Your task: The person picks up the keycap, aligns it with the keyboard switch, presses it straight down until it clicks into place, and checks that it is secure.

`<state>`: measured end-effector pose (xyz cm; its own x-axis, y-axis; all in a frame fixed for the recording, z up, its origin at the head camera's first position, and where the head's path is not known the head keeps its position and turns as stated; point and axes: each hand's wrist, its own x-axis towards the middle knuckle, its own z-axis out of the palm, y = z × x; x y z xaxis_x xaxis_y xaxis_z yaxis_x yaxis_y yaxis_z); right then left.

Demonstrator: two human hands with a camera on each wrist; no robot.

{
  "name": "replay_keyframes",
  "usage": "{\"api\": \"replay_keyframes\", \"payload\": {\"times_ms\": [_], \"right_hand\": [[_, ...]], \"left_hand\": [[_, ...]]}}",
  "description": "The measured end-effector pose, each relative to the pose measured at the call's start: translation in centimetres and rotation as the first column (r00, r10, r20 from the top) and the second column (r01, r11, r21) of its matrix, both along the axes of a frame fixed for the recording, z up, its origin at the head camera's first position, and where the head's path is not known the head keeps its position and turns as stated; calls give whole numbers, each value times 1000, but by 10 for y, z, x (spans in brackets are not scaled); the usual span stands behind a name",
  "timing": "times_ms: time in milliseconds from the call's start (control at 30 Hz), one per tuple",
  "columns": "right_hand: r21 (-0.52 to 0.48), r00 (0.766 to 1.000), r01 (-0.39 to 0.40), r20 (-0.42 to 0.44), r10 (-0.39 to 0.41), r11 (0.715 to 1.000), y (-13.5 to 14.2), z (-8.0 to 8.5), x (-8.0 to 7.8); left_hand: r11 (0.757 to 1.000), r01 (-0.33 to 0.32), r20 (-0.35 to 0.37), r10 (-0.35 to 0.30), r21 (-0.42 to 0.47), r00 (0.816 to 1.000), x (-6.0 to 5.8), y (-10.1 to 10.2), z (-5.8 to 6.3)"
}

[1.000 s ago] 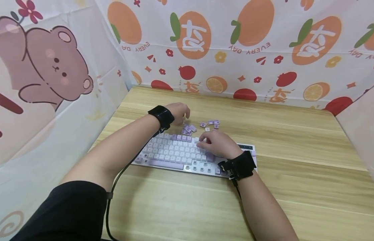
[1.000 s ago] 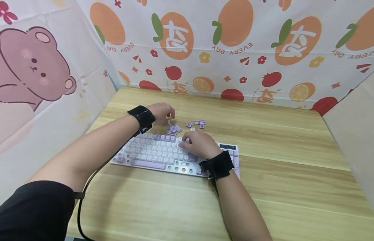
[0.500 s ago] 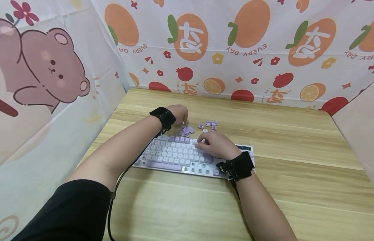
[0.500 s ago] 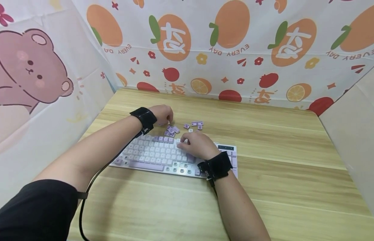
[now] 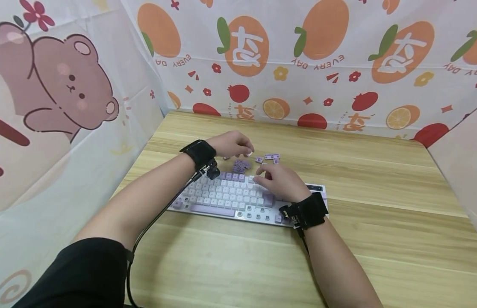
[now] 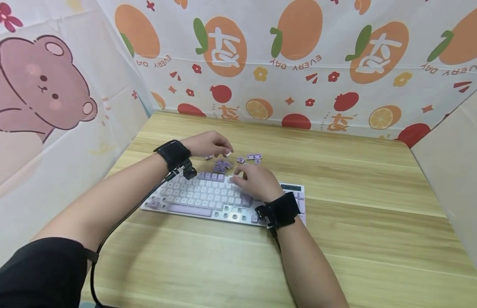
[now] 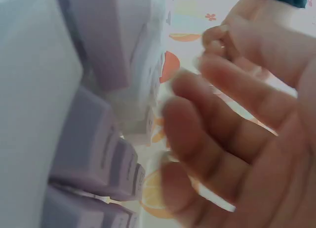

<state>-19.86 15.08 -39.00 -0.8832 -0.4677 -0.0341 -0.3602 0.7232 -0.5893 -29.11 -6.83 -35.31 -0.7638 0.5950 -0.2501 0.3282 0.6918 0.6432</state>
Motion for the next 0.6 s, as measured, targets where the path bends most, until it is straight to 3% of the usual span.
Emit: {"api": "replay_keyframes", "payload": {"times_ms": [100,200,367,500,600], "right_hand": [[-98,991,75,-104,-85,992,1,3,2],[-233,964,97,-220,-150,968,0,6,4],[-394,899,12,-399,-182,919,-2,11,8],[-433,841,-32,-499,-210,901,-2,18,10],[-447,810,-65,-546,-214,892,0,24,11]], "left_hand": [[993,-16,-2,16,120,1000,12,0,5],[970,-32,-25,39,239,999,25,4,8],[898,-72,-23,91,434,996,50,14,15],[845,-120,-6,144,522,990,67,20,18],[807,-158,4,189,569,982,76,20,20]]}}
